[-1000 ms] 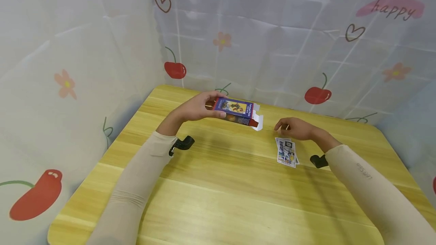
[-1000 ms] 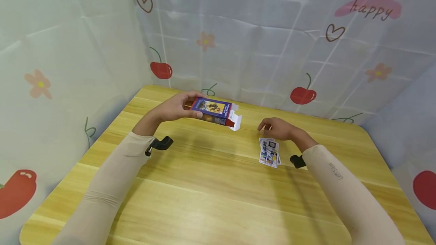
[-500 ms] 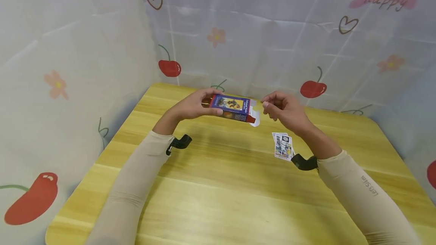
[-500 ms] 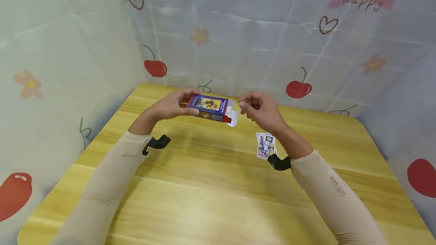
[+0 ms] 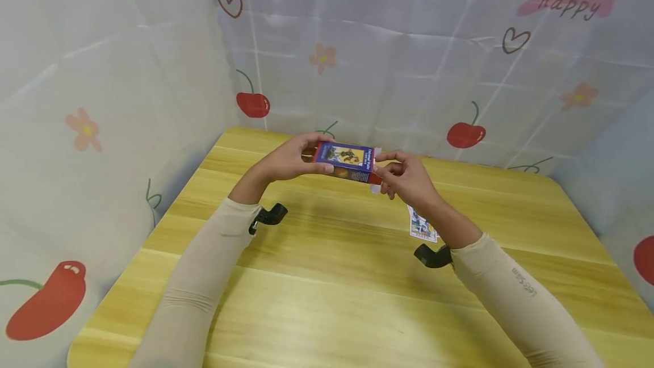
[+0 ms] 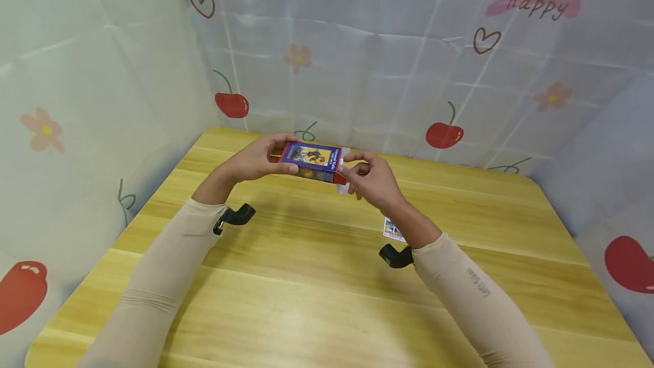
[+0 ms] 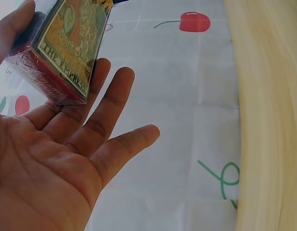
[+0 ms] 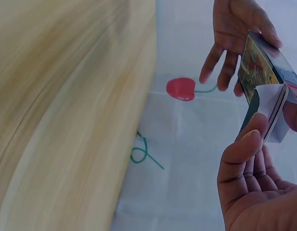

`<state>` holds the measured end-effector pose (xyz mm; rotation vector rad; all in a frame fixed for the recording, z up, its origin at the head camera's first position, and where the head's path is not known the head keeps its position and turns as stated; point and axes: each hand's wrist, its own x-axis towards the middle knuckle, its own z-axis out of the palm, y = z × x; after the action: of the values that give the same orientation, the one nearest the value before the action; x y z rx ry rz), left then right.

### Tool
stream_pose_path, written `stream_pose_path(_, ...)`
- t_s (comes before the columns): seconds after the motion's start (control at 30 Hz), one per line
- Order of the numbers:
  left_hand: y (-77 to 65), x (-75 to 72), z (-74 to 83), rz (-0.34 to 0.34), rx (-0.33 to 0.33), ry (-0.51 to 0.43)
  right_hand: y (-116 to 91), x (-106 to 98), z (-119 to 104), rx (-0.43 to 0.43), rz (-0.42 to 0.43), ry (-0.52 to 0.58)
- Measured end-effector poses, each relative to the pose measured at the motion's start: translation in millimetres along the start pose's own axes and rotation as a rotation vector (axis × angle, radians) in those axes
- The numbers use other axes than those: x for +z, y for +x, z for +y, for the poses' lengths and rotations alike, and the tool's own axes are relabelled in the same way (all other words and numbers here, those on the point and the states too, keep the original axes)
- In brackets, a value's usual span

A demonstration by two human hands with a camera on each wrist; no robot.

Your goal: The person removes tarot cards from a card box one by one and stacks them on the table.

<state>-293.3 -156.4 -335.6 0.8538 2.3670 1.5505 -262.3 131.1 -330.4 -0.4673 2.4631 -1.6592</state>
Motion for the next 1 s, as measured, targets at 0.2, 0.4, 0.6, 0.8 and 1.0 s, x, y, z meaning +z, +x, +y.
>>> stream_pose_path(0.2,-0.7,-0.4,0.1,0.003,-0.003,0.002,1.0,4.3,-2.7,0.043,0.008,0.024)
stream_pose_path(0.4,-0.1,-0.5,0.1,-0.002,0.002,0.012,-0.3,2.6,-3.0,0.063,-0.008,0.059)
stream_pose_path(0.6,0.9,-0.6,-1.1,0.002,0.007,0.023,-3.4,-5.5,-0.9,0.086,-0.017,0.112)
stream_pose_path(0.8,2.0,-1.0,-2.5,0.010,0.008,0.029,-7.6,-14.9,0.1,0.113,-0.012,0.161)
stream_pose_path(1.0,2.0,-0.7,-3.5,0.009,0.006,0.036,-9.6,-16.0,0.0,0.126,-0.027,0.241)
